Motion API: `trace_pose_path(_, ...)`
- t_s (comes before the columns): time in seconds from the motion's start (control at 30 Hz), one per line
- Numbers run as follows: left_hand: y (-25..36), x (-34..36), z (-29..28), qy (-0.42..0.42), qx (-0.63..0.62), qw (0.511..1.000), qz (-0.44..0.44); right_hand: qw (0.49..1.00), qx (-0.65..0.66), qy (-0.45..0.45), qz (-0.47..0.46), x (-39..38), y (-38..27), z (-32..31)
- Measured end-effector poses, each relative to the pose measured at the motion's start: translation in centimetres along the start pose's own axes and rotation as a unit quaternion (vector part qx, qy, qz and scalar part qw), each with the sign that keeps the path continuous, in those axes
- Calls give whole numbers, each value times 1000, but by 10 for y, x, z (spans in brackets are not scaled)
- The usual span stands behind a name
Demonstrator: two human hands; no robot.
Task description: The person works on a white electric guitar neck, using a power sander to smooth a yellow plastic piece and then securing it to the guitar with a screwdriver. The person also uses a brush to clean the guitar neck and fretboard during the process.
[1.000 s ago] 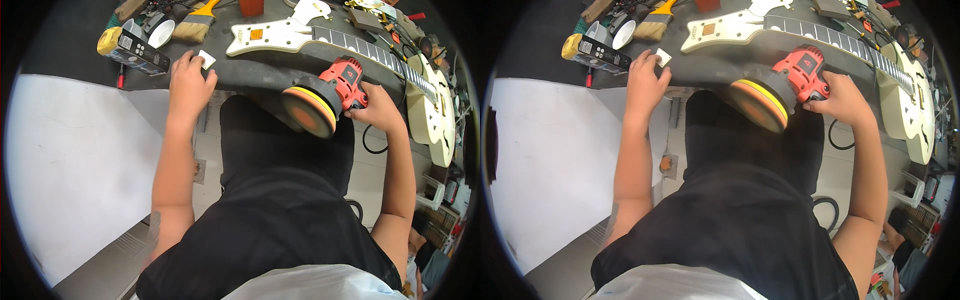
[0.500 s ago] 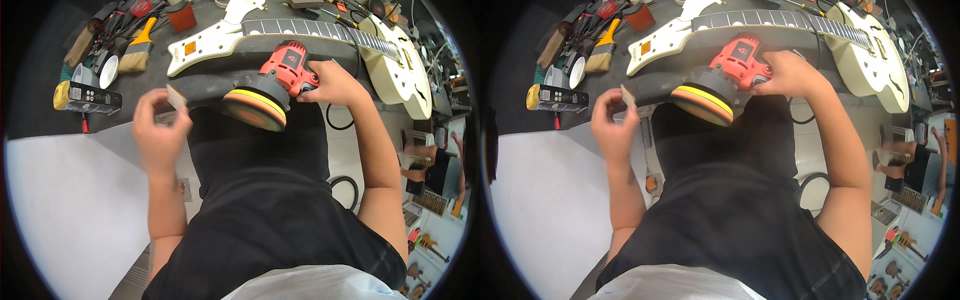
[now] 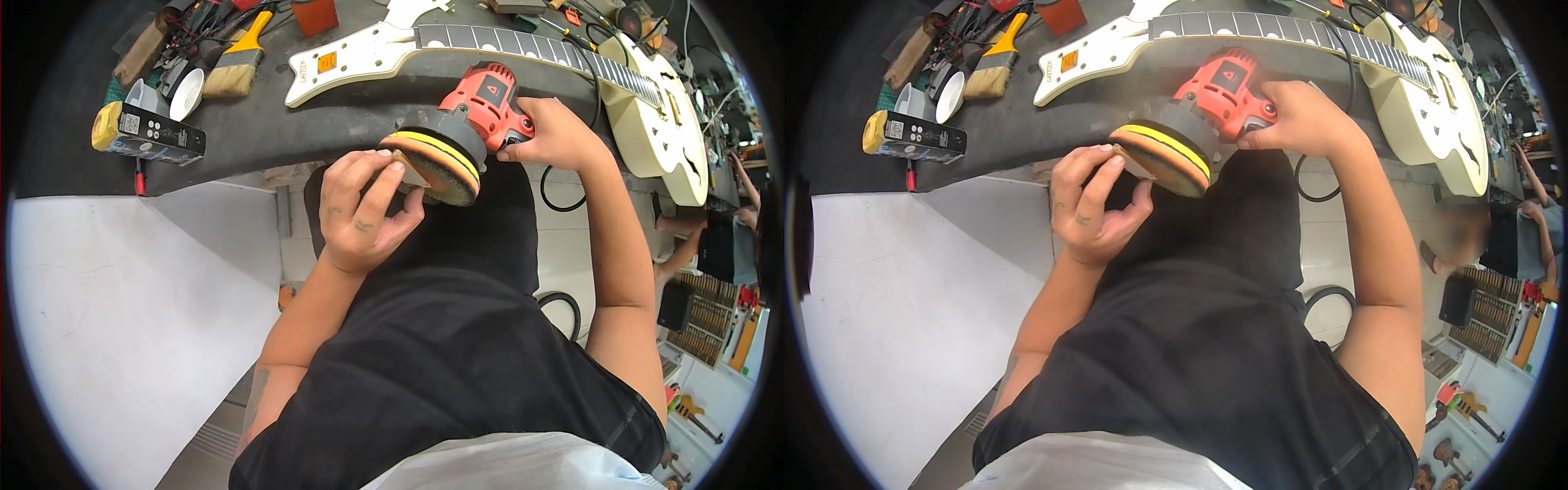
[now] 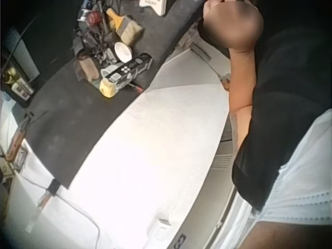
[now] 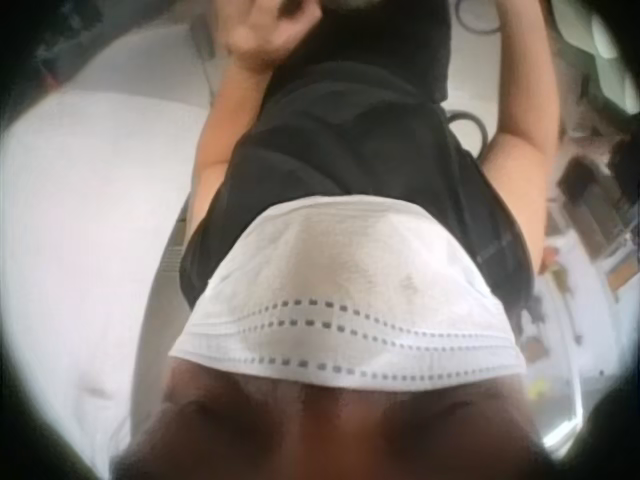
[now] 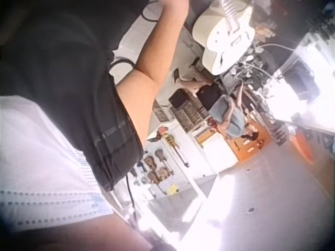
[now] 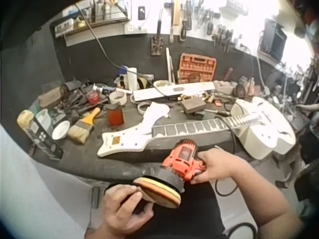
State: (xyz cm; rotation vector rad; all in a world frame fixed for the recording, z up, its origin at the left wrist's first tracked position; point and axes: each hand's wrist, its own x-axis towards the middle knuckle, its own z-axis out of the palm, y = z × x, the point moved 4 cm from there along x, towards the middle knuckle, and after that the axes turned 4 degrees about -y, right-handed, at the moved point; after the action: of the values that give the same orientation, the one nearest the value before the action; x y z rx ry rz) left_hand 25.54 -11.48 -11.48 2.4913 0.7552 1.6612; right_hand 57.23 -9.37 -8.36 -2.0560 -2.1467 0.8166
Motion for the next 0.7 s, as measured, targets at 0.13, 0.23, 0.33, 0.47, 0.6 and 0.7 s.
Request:
trace_pose_path(0.13, 5, 5, 1, -19, 15, 1000, -1, 1000, 8, 8, -9, -1, 2, 1)
trace_pose_path(0.23, 7, 5, 3, -15, 13, 1000, 0, 1000, 10, 2, -19, -1, 5, 2)
trace_pose_path(0.33, 9, 4, 4, -4, 20, 1000, 3, 1000, 17, -7, -19, 0, 5, 3)
trace_pose_path(0.47, 8, 1, 3, 3, 19, 1000, -13, 999, 23, -7, -23, -1, 3, 3)
trace_pose_path(0.6, 9, 5, 10, -10, 3, 1000, -17, 999, -4, 2, -32, -4, 13, 5)
trace_pose_path(0.7, 17, 12, 2, -48, 34, 998, -9, 1000, -7, -6, -14, -10, 9, 1)
